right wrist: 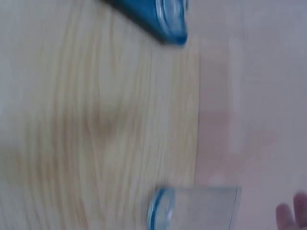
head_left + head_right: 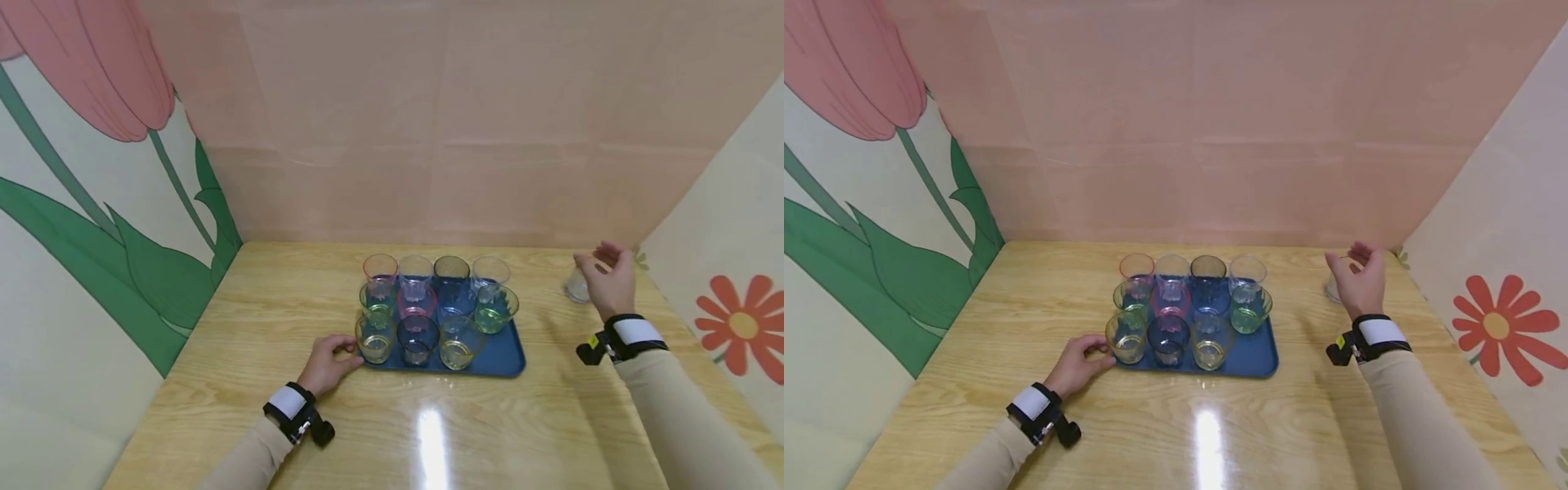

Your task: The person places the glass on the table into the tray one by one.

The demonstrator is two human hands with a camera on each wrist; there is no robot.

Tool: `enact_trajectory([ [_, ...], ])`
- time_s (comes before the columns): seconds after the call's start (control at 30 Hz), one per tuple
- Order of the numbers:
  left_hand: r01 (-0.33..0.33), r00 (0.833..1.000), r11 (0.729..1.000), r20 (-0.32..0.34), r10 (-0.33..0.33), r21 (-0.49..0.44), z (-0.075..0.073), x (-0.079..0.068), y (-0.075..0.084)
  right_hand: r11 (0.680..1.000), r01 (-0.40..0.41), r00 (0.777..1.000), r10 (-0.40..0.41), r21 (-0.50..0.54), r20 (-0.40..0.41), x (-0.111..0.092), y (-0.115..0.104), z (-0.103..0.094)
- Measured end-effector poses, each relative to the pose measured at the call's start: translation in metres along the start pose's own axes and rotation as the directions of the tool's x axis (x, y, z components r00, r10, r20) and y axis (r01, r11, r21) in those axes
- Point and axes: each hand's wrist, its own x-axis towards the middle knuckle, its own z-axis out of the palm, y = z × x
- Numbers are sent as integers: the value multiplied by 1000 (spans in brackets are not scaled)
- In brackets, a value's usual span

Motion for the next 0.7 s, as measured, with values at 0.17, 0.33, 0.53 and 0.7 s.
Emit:
enact_trajectory([
  [0.17, 1, 1000, 1000, -9, -1, 4, 3, -1, -1, 986, -114, 993, 117, -120, 20, 18, 11, -18],
  [0.33, -3, 1000, 1000, -16, 3, -13, 5, -1, -1, 977, -61, 995, 75, -206, 59, 27, 24, -26],
  [0.53, 5, 999, 1000, -35, -5, -22, -1, -3, -1, 955, 61, 989, -19, -290, 144, 27, 35, -13],
  [0.7, -16, 999, 999, -33, 15, -28, 2, -2, 1, 947, 53, 983, 7, -318, 185, 28, 45, -17],
])
